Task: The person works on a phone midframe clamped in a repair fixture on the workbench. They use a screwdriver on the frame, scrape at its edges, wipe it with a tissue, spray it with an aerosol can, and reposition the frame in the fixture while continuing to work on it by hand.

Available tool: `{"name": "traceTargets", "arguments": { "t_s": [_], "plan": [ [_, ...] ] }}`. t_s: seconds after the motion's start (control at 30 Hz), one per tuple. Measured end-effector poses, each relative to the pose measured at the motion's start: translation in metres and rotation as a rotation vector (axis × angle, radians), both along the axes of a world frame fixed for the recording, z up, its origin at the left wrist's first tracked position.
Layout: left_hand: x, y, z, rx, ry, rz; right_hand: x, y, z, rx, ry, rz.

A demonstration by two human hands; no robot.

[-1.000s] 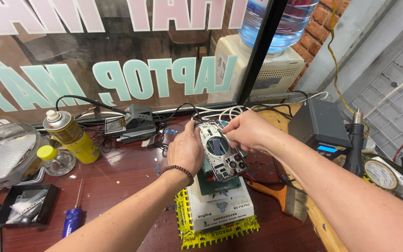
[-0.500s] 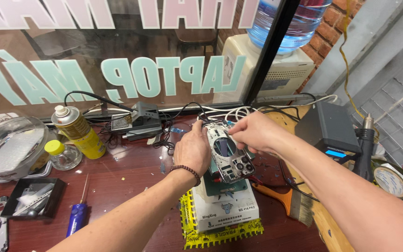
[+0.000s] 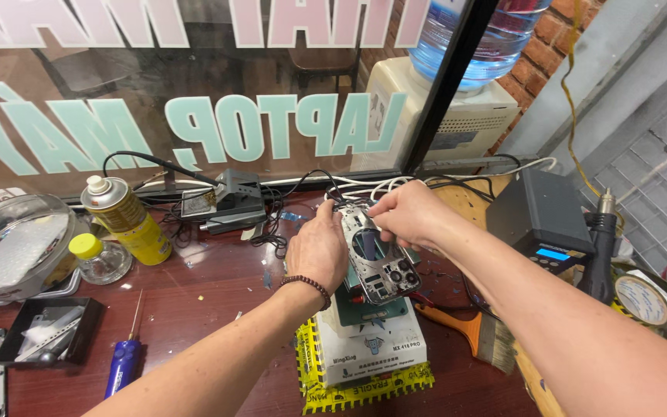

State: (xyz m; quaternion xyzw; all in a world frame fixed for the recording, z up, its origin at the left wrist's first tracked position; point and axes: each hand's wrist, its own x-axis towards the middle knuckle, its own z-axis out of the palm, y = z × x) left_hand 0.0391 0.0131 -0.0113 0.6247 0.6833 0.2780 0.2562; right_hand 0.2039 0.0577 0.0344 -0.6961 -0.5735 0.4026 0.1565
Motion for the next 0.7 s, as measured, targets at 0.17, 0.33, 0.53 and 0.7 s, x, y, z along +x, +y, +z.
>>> {"name": "traceTargets", "arguments": {
  "t_s": [0.17, 0.33, 0.53, 0.7],
  "plan": [
    [0.002, -0.001, 0.000, 0.010, 0.000, -0.003, 0.006, -0.015, 0.009, -0.005, 0.009, 0.026],
    [0.003, -0.002, 0.002, 0.004, -0.014, 0.002, 0.011, -0.025, 0.011, 0.014, -0.038, 0.002],
    [0.001, -0.002, -0.001, 0.031, -0.005, -0.009, 0.007, -0.014, 0.014, -0.021, -0.021, 0.008],
    [0.001, -0.001, -0.001, 0.016, -0.001, -0.005, 0.008, -0.014, 0.009, -0.001, -0.015, -0.013]
  ]
}}
